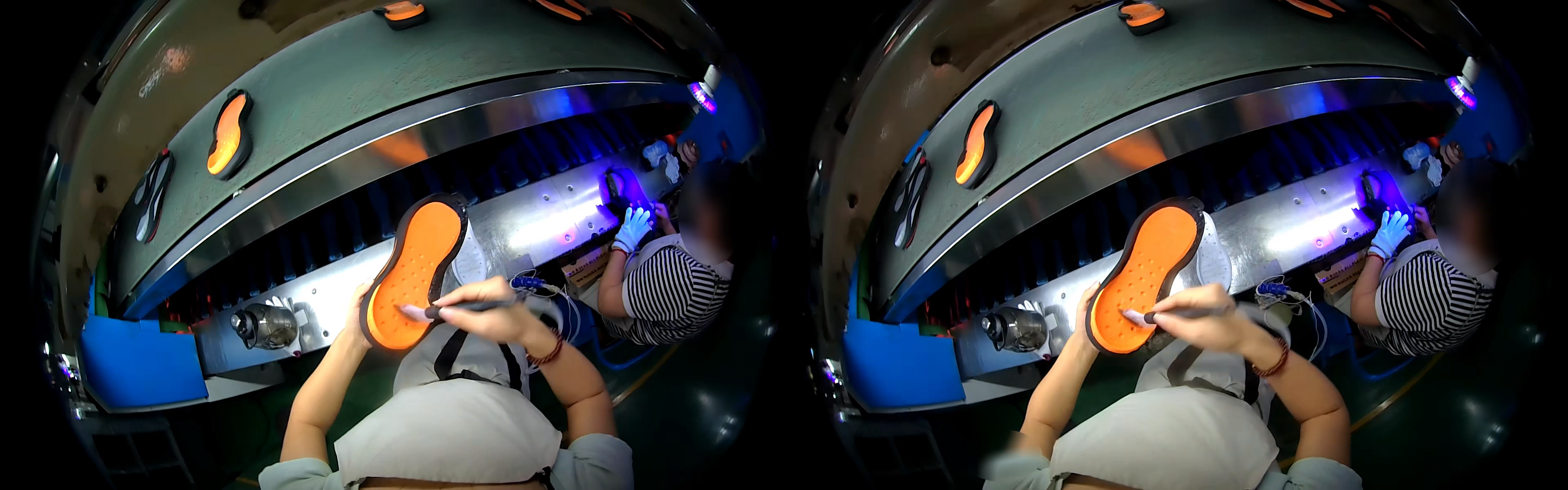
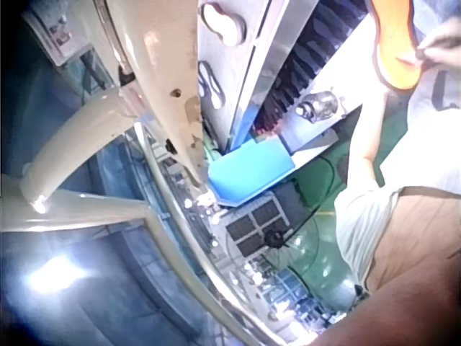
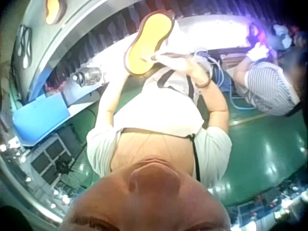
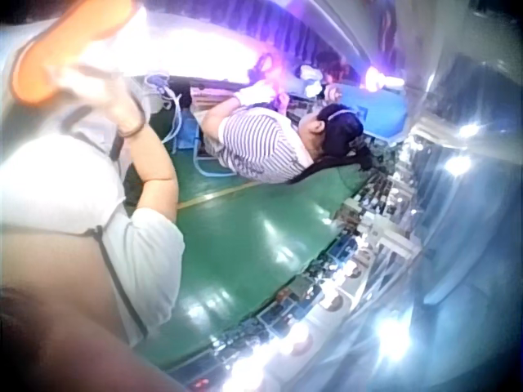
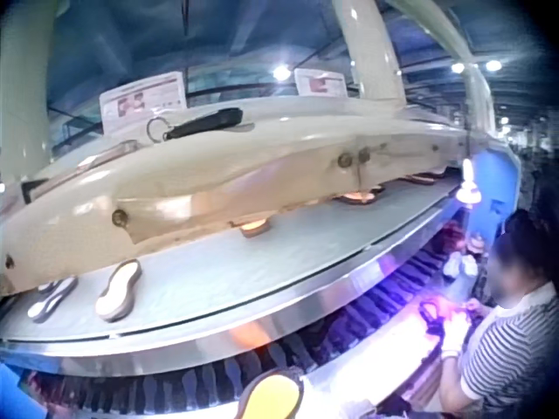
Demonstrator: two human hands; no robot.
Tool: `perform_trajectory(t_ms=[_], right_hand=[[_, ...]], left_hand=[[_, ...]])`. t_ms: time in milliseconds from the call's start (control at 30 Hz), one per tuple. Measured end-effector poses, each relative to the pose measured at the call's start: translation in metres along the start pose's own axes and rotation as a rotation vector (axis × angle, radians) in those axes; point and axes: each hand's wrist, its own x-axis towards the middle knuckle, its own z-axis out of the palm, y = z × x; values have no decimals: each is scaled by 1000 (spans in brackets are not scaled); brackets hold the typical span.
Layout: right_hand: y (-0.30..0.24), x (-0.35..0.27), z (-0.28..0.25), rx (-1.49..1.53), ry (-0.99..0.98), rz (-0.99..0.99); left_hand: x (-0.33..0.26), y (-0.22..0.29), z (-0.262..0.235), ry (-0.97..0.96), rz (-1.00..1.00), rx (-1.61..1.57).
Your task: The person repeatedly picks up orange shoe insoles from a conveyor belt and scrubs their surfaces with a brush. After cleaning each insole, they place it back on the belt. The process is repeated for multiple insoles in a factory setting.
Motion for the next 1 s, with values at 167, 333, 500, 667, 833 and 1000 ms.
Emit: perform_trajectory(t_ms=[167,333,500,667,833,1000], right_hand=[[32,15,-15,-45,448,154],[11,-14,-28,369,96,283],[46,-66,-72,958,1091,-139],[74,-119,-79,942,1436,4],[68,-105,-59,909,1402,148],[74,-96,-41,929,1283,211]], left_hand=[[5,-5,-5,64,-90,-126],[22,0,-3,26,-100,-44],[19,18,31,-141,-81,104],[75,42,126,-407,102,-47],[220,73,232,-478,368,-109],[232,75,228,-195,159,-129]])
